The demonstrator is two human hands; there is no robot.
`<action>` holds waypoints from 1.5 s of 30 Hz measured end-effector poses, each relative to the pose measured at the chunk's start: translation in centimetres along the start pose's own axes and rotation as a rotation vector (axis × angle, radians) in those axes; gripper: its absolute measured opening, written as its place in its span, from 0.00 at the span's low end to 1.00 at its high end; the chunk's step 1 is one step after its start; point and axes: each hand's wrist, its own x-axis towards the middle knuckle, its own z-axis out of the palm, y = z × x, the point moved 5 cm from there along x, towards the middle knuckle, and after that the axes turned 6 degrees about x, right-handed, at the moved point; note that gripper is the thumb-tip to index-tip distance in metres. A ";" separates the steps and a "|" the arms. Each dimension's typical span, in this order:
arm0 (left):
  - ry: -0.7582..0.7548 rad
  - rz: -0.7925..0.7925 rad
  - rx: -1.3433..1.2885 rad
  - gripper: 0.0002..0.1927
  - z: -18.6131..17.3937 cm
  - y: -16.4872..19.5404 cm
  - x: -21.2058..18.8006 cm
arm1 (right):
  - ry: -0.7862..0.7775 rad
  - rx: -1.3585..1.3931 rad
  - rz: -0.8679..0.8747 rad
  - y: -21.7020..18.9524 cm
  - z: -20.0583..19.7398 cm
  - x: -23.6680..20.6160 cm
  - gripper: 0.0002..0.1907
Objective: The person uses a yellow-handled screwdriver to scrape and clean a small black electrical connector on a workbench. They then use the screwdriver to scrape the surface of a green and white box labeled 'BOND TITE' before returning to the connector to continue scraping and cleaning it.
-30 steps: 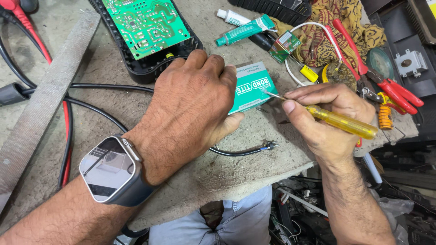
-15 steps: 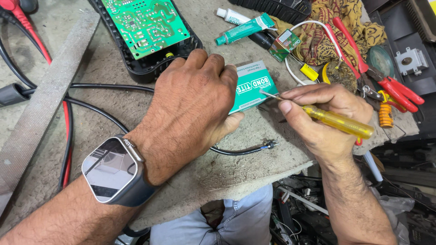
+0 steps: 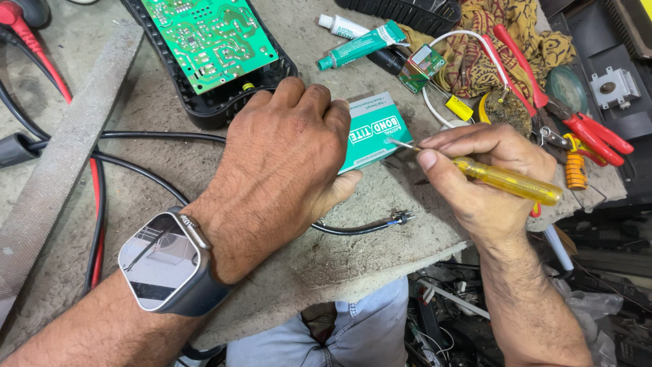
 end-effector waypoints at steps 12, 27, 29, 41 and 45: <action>0.004 0.006 0.004 0.30 -0.1 0.0 0.0 | 0.003 -0.012 0.003 0.0 0.1 0.0 0.11; -0.001 0.008 -0.001 0.30 -0.1 0.0 0.0 | 0.031 -0.018 -0.013 0.2 -0.1 -0.1 0.11; 0.010 0.010 0.000 0.29 -0.2 0.0 -0.1 | 0.035 -0.004 -0.011 0.2 -0.2 0.0 0.11; 0.031 0.014 -0.010 0.28 -0.4 0.0 -0.1 | -0.037 -0.058 -0.062 -0.1 0.2 0.2 0.12; 0.007 0.014 -0.003 0.29 -0.3 0.0 -0.1 | -0.004 -0.046 -0.022 0.1 0.0 0.1 0.11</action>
